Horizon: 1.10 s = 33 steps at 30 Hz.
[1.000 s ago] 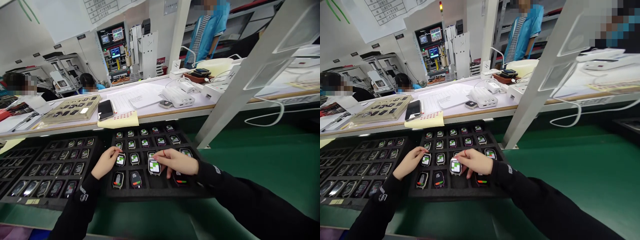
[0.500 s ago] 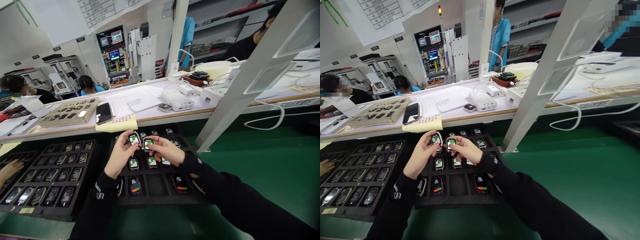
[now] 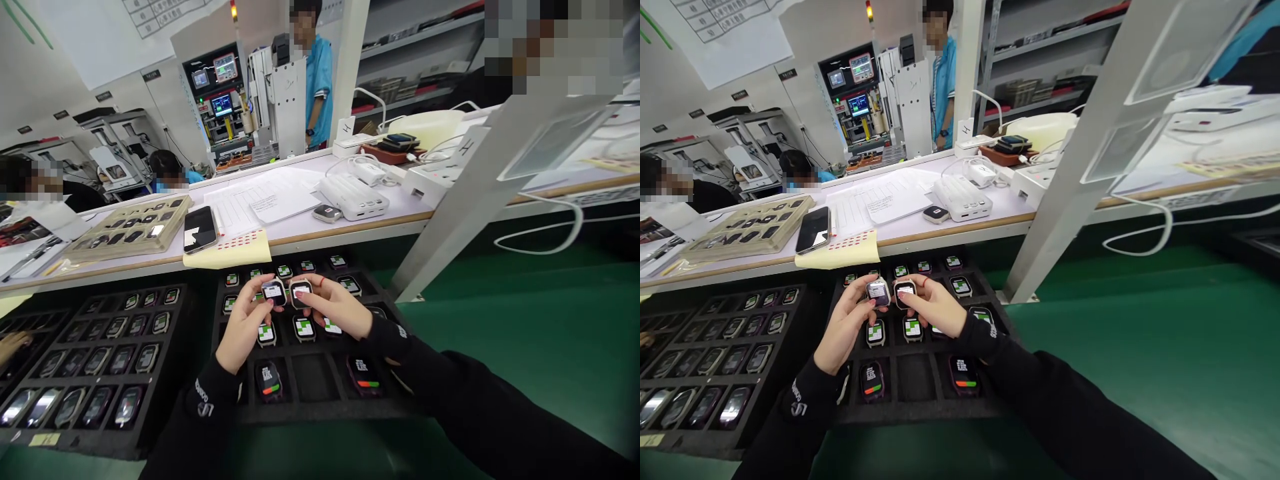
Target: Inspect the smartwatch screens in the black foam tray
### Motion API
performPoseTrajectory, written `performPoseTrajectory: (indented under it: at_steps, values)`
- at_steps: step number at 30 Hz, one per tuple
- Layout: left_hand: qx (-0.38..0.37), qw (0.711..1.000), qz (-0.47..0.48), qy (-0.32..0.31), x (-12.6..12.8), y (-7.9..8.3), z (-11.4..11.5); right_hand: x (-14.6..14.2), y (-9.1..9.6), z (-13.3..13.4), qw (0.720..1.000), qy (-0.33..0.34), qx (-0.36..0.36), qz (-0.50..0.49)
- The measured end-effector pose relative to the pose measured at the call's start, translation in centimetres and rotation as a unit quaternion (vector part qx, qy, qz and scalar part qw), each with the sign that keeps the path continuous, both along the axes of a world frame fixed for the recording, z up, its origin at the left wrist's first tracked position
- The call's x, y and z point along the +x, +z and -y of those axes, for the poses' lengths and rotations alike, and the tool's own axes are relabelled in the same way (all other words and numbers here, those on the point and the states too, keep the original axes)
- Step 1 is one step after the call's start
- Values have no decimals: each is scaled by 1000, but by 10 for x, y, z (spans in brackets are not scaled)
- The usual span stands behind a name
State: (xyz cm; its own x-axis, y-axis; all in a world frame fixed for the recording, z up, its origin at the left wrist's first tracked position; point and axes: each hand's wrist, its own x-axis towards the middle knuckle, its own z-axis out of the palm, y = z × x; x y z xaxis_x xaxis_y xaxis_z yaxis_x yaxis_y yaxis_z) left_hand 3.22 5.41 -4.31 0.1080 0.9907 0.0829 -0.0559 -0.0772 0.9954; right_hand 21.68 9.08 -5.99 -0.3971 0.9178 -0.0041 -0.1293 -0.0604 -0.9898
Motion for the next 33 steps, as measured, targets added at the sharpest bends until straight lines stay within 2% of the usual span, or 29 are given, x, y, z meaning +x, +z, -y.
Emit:
performPoseTrajectory:
  at_steps: [6, 12, 18, 24, 29, 33]
  values:
    - [3, 999, -26, 26, 2, -1, 0, -1, -2, 1, 1000, -7, -7, 0]
    - [-1, 999, -14, 31, 2, -1, 0, 0, -2, 1, 1000, -2, -24, -18]
    - [2, 1000, -2, 22, 2, -1, -1, -2, -5, 1, 1000, 14, 9, -24]
    - [24, 998, -33, 54, 2, -3, -3, 2, -4, 2, 999, 21, 26, -31]
    - [53, 996, -37, 62, 2, 1, -2, 8, 13, 12, 995, 61, 24, -80]
    - [71, 995, -29, 71, -5, 20, 8, 10, 45, 39, 987, 128, 49, -87]
